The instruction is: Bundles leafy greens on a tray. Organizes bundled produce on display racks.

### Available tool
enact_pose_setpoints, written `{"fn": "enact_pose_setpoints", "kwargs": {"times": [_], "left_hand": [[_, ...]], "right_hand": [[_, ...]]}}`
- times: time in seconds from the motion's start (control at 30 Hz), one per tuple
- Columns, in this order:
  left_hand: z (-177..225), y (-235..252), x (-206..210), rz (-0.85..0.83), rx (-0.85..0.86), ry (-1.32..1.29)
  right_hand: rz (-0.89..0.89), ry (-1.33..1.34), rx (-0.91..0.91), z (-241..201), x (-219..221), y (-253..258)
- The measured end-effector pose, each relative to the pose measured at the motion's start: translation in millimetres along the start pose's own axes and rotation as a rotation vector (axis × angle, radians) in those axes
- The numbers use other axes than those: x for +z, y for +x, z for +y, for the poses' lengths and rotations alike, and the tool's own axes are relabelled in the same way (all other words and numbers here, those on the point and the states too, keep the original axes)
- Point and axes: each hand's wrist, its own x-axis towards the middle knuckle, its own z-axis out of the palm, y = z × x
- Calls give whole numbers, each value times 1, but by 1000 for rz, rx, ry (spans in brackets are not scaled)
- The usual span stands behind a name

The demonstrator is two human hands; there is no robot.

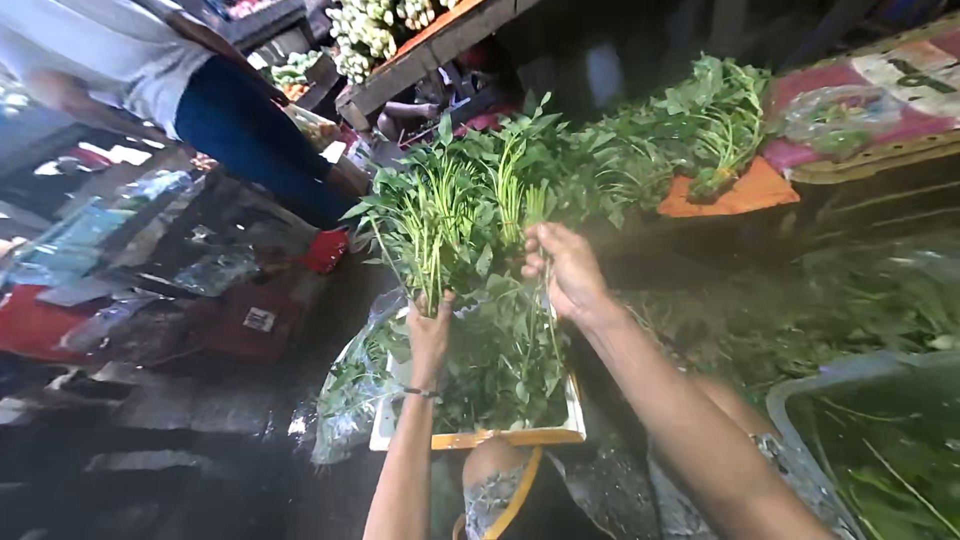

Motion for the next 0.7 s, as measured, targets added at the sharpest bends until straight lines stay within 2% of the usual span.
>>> {"fn": "enact_pose_setpoints", "kwargs": {"times": [0.07,0.2,0.27,0.43,0.5,0.6,0.7], "left_hand": [[4,-12,11,-4,14,-17],[4,-34,27,-127,90,-54],[0,-40,34,-204,120,32],[-17,-41,47,-338,186,305],[-18,-39,53,-382,153,317],[-12,-34,59,-490,-5,344],[-8,-31,61,-533,19,480]], "right_hand": [[44,41,53,7,-3,8],[87,110,187,23,-12,23],[132,114,235,27,-14,27],[242,5,196,28,-18,27],[210,-40,169,29,-21,28],[114,-28,105,35,-24,31],[22,-144,75,40,-31,35]]}}
